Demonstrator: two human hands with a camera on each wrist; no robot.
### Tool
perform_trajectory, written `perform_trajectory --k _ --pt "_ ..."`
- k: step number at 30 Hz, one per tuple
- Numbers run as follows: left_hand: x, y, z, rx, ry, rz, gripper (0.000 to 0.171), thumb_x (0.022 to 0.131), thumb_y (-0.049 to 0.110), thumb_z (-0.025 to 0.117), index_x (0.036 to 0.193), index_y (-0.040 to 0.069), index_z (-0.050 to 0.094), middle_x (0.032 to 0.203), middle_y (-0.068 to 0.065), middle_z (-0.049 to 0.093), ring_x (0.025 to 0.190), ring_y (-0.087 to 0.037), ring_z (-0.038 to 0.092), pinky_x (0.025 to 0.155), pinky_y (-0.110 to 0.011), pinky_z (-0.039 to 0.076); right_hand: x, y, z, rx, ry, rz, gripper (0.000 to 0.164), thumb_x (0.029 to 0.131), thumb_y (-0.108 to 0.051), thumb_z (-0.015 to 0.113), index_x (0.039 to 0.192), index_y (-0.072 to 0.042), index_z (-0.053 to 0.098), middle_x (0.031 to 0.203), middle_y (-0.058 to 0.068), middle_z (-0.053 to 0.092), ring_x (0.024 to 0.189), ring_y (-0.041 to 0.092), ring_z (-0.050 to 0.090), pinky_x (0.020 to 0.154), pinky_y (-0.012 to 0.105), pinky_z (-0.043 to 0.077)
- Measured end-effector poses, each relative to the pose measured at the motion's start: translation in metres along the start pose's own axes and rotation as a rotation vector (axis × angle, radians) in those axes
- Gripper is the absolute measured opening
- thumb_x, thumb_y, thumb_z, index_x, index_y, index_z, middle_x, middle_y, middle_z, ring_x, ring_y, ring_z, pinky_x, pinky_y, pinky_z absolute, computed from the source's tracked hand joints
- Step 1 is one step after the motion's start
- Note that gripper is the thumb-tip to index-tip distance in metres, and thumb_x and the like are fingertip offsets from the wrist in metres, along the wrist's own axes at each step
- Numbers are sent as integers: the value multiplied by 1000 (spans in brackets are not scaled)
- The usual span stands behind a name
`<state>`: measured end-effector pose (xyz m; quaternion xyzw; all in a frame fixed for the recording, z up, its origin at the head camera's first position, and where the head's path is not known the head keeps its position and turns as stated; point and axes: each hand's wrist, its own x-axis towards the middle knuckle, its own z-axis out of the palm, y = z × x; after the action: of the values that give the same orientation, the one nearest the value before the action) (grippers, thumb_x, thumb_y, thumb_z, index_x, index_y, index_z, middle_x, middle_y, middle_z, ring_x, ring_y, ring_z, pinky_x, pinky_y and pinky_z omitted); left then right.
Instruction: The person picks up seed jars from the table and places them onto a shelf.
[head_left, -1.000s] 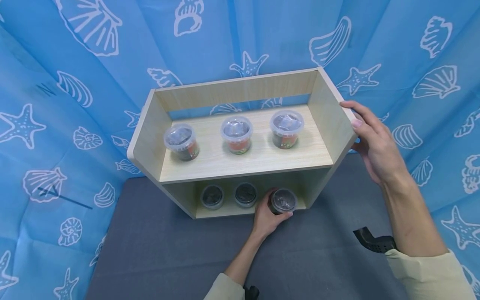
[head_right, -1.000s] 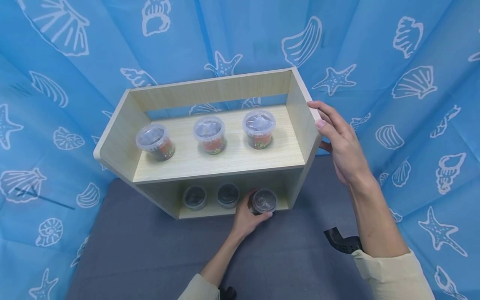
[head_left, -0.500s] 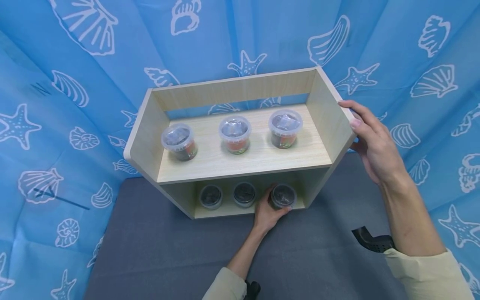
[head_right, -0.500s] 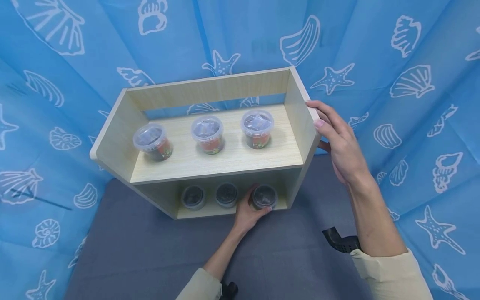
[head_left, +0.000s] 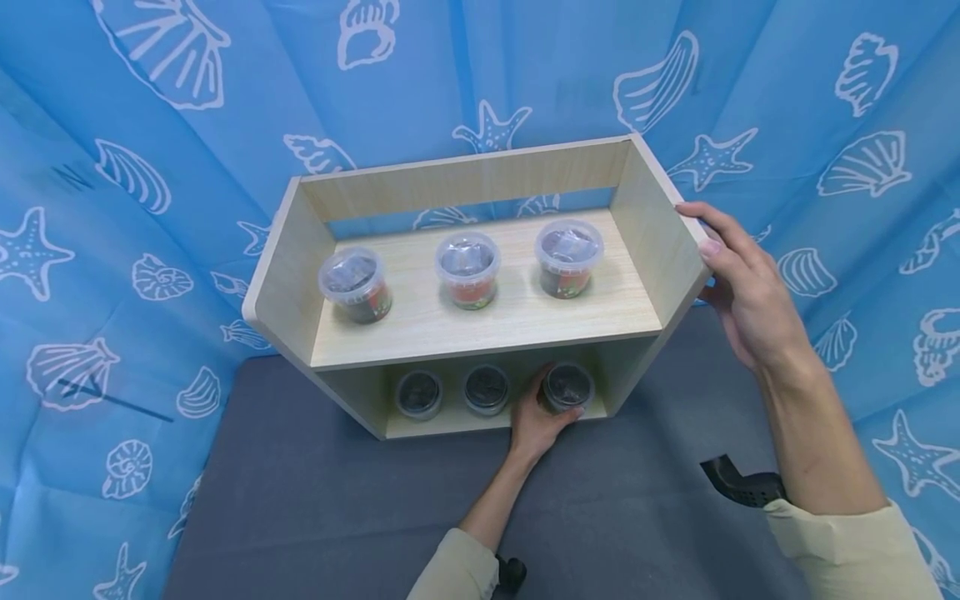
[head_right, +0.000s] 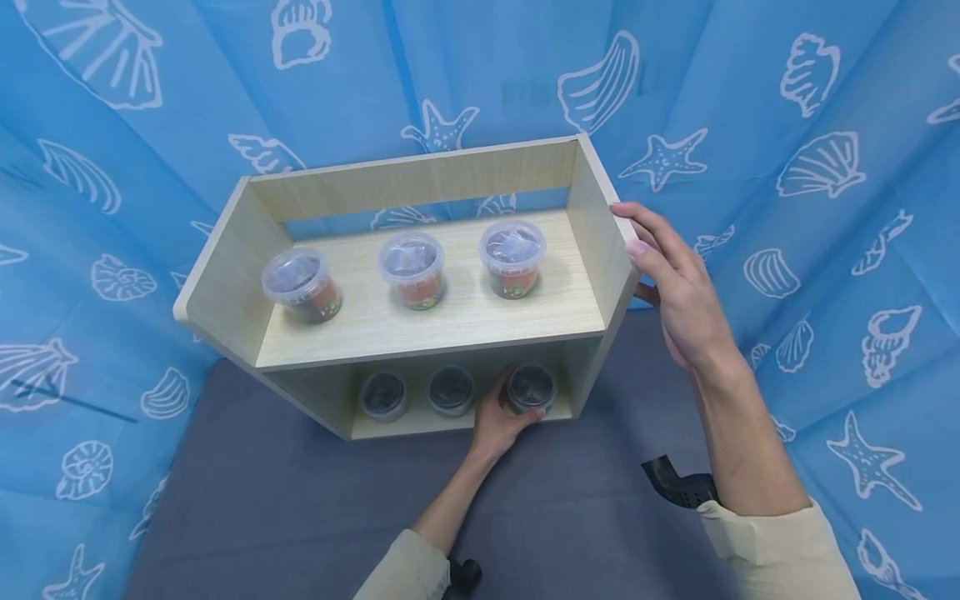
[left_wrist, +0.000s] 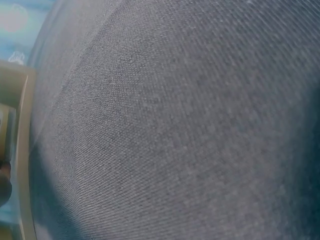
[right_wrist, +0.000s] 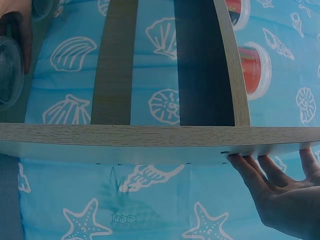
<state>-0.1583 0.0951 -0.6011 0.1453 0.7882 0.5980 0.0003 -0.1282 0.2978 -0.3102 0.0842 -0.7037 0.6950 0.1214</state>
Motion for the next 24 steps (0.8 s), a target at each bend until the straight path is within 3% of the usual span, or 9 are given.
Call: perform_trajectory --k 5,13,24 --pt "1 1 0 2 6 -37 86 73 22 90 147 18 47 142 -4 54 134 -20 48 110 -36 36 0 0 0 3 -3 -2 44 105 -22 42 148 -17 45 148 10 31 123 28 35 95 48 25" --pt "1 4 1 -8 28 -31 86 72 19 90 147 13 47 141 -8 55 133 -22 48 110 -36 37 -1 -1 0 12 -1 -6 44 104 -22 42 148 -17 45 147 10 32 122 27 36 94 47 26" --pt "0 5 5 -30 31 -47 86 74 15 88 148 15 45 143 -7 53 135 -22 46 112 -40 34 -1 -1 1 16 -1 -5 44 105 -23 42 148 -17 45 148 10 31 124 27 34 96 47 25"
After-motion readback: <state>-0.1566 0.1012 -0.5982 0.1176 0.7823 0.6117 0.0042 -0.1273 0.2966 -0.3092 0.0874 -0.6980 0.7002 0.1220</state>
